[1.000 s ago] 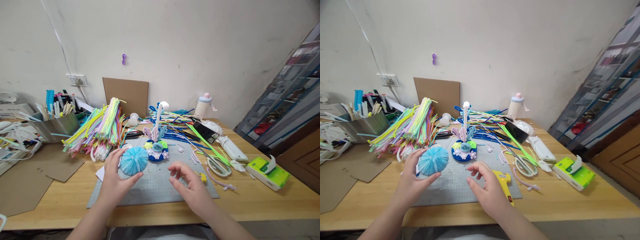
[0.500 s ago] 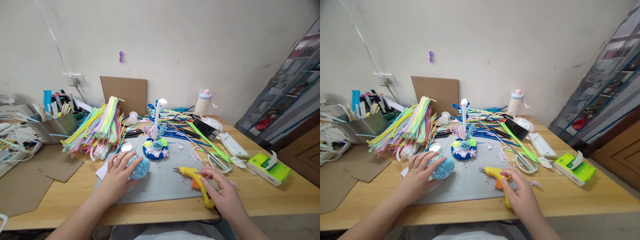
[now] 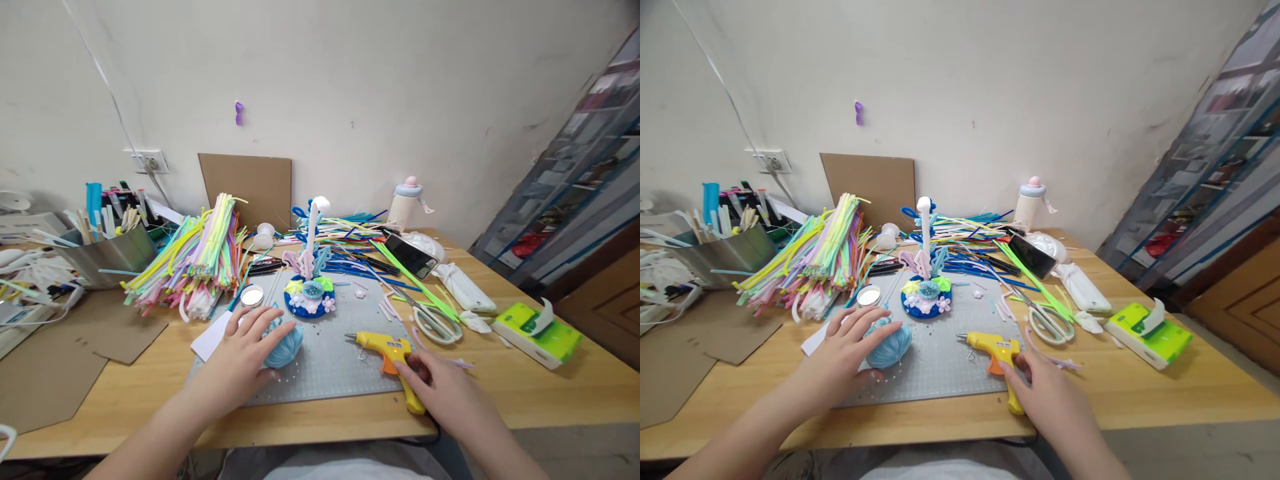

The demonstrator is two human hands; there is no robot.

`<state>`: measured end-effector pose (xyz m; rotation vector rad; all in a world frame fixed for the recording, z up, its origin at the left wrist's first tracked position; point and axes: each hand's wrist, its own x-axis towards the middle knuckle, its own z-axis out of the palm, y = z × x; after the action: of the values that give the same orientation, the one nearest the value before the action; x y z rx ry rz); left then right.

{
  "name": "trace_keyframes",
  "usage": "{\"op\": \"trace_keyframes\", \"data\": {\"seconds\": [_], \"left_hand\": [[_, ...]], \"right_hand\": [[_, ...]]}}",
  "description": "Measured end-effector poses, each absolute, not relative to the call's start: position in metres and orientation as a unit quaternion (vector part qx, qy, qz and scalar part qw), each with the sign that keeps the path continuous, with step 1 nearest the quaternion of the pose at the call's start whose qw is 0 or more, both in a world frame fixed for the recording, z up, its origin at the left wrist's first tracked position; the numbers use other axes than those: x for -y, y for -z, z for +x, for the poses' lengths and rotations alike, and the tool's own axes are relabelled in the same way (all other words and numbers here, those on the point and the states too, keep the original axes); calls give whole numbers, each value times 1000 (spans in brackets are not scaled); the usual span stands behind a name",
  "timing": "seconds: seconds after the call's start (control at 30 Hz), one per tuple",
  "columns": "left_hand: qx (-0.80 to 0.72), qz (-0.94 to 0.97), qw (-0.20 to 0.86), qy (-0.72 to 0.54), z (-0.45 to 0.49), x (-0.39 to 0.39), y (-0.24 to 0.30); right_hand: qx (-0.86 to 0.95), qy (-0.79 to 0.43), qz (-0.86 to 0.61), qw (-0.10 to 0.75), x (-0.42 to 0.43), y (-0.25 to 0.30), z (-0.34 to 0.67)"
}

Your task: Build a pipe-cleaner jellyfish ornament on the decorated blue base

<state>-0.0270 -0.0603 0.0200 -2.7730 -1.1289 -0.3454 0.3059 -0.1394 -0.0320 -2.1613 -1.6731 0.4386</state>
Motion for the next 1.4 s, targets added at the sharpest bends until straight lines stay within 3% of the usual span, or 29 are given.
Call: {"op": "trace_keyframes", "data": {"seconds": [0.17,0.33,0.43,0.63,0.83,1.0,1.4], "left_hand": [[354,-931,42,82,-25,69,-19],[344,-933,45,97,-25,75,-16],[341,-931,49,117,-26,77,-14],[345,-924,72,152,-27,83,-5],[319,-930,70,167,-26,86,-2],[388,-900,23,198,-20,81,-9],[556,-768,-3,319,-21,61,12]], "right_hand": [[579,-143,-789,148,132,28,295],[602,-163,-760,180,129,38,299],[565,-236,-749,254,129,41,305],[383,-444,-629,511,137,34,307],[184,-646,-423,609,147,23,297],[173,-737,-290,585,143,25,281],[223,-790,-211,531,102,9,201]]}}
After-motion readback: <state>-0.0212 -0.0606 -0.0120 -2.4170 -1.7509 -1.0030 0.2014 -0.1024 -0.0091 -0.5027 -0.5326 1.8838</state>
